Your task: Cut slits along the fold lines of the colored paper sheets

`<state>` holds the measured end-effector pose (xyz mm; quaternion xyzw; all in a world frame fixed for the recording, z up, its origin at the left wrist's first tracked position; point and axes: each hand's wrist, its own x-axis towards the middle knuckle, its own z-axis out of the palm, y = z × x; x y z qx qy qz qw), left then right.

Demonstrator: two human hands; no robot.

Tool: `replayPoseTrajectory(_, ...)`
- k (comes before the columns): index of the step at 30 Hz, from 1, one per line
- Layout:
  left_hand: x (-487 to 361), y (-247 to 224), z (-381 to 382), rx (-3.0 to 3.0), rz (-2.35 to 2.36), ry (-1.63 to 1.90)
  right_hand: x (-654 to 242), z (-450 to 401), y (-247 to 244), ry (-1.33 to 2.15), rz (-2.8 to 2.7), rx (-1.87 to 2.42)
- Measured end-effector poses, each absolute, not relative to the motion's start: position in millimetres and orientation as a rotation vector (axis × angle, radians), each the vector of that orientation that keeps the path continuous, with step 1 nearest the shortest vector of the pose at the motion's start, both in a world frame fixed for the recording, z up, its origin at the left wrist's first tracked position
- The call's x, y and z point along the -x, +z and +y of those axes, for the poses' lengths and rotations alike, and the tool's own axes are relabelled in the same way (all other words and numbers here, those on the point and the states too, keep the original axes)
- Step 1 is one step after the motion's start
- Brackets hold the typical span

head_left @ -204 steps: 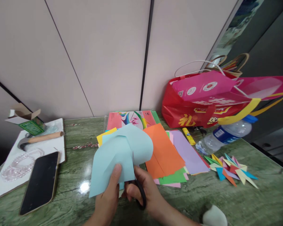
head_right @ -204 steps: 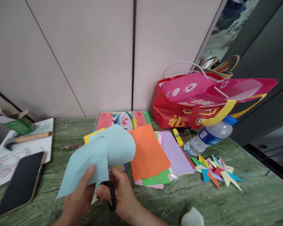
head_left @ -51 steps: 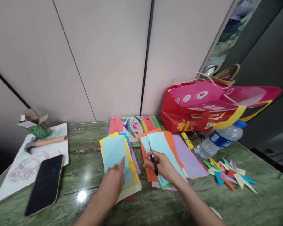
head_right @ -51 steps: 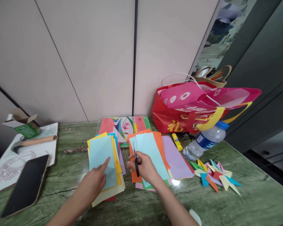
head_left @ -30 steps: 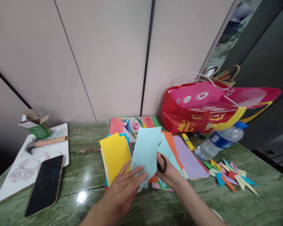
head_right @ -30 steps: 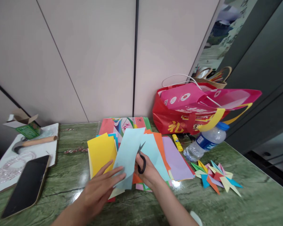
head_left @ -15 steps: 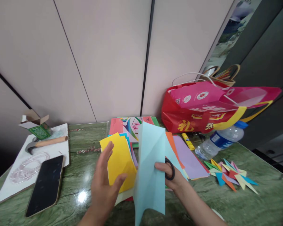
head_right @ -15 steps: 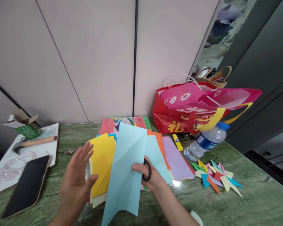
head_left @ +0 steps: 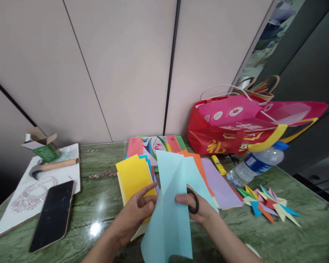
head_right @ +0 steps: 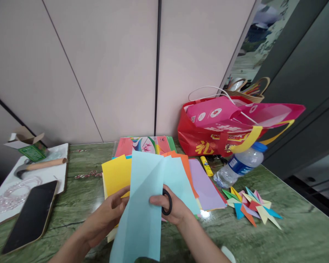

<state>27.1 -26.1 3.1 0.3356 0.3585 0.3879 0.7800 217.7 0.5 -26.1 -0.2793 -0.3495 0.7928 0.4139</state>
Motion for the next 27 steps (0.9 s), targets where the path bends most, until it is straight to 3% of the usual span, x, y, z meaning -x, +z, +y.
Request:
replayPoseTrajectory(8, -21, -2, -15, -0.578, 0.972, 1.052, -218, 7, -29, 1.911, -0.889, 0.737)
replayPoseTrajectory(27, 0, -2, -5, -0.695, 1.061, 0.996, -257, 35, -30, 1.323, -0.941, 1.17)
